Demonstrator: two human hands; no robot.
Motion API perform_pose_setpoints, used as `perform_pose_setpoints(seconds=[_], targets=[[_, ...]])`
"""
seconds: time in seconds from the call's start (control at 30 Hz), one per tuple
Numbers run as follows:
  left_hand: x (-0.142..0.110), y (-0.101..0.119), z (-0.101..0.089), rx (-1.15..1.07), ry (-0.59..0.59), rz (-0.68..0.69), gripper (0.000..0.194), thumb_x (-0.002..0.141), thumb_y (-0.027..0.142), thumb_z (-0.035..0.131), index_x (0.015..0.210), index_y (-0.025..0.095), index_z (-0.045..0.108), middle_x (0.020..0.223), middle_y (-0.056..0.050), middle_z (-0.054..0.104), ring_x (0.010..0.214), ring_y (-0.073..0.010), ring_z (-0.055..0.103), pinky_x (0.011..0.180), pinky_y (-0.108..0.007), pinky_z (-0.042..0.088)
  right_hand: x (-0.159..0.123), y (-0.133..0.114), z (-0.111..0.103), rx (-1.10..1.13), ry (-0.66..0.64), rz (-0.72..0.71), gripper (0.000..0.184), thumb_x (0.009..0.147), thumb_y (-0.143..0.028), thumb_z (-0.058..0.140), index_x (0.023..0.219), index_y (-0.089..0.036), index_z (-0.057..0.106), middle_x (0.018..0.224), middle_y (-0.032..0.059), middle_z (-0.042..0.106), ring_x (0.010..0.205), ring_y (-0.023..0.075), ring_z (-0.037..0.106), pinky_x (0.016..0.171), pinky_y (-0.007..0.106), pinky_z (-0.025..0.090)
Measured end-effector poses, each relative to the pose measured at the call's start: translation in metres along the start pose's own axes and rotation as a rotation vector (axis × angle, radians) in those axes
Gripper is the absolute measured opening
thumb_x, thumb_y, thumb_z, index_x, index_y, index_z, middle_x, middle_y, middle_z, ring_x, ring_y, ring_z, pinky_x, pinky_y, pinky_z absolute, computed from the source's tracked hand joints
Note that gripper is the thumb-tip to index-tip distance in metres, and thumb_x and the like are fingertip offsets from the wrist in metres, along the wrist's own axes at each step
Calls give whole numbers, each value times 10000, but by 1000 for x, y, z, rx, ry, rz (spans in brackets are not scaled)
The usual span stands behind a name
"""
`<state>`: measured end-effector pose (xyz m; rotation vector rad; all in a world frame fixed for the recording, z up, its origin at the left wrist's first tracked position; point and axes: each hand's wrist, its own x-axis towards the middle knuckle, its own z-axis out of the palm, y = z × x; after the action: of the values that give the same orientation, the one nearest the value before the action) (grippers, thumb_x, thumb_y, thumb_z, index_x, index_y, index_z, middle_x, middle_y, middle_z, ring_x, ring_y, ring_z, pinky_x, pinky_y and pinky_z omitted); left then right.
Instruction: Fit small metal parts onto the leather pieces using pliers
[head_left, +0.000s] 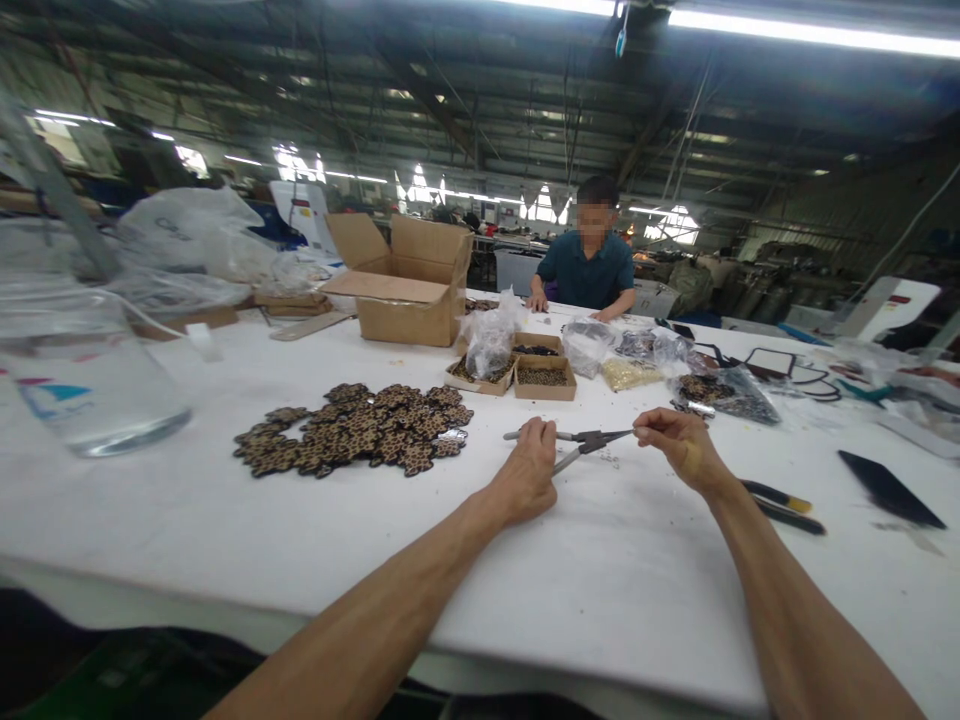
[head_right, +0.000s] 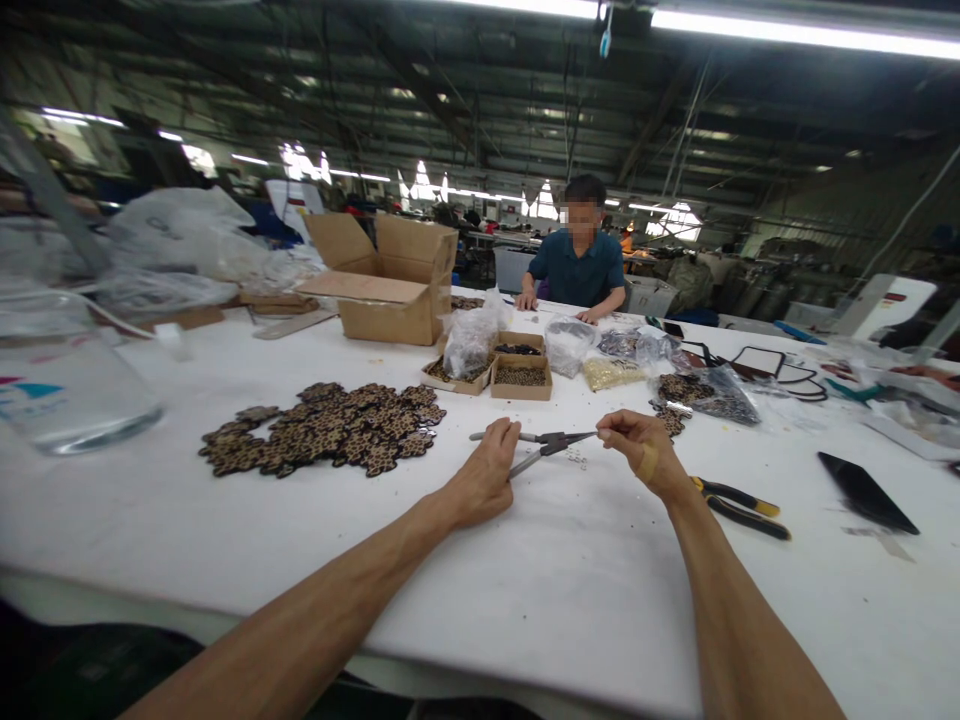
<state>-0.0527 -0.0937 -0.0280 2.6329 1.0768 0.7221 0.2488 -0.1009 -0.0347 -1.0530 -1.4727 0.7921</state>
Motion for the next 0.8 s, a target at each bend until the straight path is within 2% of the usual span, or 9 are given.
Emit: perform_pose_setpoints(seconds=[0.13, 0.43, 0.63, 0.8], targets=[[0, -3, 0, -28, -9, 18, 854, 578, 30, 547, 1401, 124, 336, 1439, -188, 352, 1387, -318, 330, 1192, -482, 318, -1, 1, -2, 86, -19, 46, 288, 724, -403, 873, 895, -194, 776, 766, 42, 701, 704, 194, 611, 692, 356, 515], [0, -2, -2, -71, -51, 74, 881, 577, 9, 520, 1422, 156, 321, 1478, -183, 356, 1436, -314, 316, 1195, -498, 321, -8, -10, -8, 313, -216, 173, 286, 705, -382, 868, 892, -188, 774, 757, 61, 696, 709, 209, 622, 749, 401, 528], [-1, -3, -1, -99, -53, 83, 930, 564, 13, 515, 1454, 179, 303, 1484, -173, 361, 1427, -318, 332, 1188, -520, 321, -9, -12, -7, 345, -242, 188, 251, 723, -360, 844, 892, -186, 777, 762, 65, 688, 723, 213, 616, 768, 409, 526], [-1, -4, 1, -90, -30, 82, 906, 575, 16, 515, 1446, 163, 318, 1466, -172, 373, 1414, -306, 345, 1188, -487, 333, -9, -16, -3, 345, -224, 188, 251, 721, -364, 841, 883, -180, 784, 745, 66, 682, 708, 211, 613, 757, 406, 530]])
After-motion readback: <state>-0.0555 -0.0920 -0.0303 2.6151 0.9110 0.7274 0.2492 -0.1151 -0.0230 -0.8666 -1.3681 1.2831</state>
